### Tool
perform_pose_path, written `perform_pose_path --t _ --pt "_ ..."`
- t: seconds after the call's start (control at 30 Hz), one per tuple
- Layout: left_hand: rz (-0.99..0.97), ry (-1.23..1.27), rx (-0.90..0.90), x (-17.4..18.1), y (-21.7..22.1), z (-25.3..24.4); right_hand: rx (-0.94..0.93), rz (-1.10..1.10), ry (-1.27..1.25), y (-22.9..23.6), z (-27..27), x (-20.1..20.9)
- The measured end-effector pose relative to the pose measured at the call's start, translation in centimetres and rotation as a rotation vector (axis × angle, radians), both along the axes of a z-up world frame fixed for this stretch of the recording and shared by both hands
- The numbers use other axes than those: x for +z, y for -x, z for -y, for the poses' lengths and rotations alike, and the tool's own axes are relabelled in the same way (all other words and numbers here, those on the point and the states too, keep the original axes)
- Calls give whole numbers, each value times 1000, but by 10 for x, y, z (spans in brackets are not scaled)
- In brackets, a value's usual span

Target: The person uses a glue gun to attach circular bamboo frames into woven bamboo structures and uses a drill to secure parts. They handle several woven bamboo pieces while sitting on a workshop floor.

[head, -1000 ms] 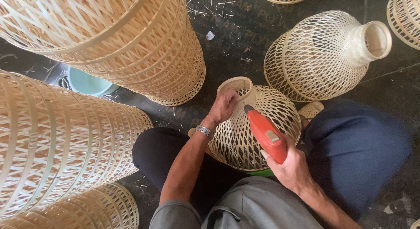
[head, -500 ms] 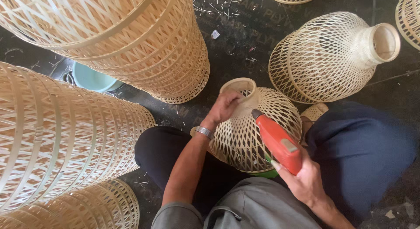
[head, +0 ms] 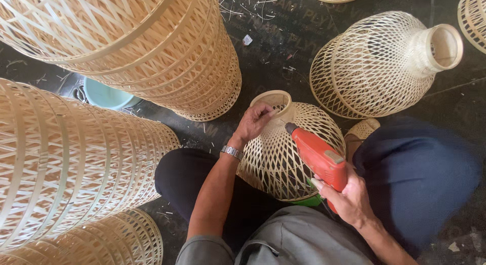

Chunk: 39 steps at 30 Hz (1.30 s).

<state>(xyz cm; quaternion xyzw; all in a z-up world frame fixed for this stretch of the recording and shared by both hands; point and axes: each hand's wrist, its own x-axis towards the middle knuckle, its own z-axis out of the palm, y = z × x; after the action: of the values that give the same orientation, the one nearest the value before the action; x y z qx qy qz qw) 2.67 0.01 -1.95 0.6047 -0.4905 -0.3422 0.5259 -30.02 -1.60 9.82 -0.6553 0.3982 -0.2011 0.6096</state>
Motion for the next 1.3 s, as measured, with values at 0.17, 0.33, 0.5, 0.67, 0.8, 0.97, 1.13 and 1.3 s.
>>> perform_pose_path --t 0.17,0.33,0.5,0.67,0.8,0.97,1.13,1.3 --pt "16 18 -12 2 0 0 2 -11 26 -3 1 2" --pt "26 -56 15 5 2 0 -1 17 -17 -4 2 2" --pt "52 -137 36 7 4 0 4 -11 7 -4 2 -1" --pt "68 -32 22 10 3 -3 4 -41 87 -3 1 0" --pt "117 -57 27 13 4 -1 -2 -84 111 -5 0 2" --pt "149 -10 14 13 5 1 32 -107 318 -10 1 10" --pt "170 17 7 11 8 2 61 -121 339 -16 7 19" --pt "228 15 33 6 8 1 64 -163 370 -20 7 23"
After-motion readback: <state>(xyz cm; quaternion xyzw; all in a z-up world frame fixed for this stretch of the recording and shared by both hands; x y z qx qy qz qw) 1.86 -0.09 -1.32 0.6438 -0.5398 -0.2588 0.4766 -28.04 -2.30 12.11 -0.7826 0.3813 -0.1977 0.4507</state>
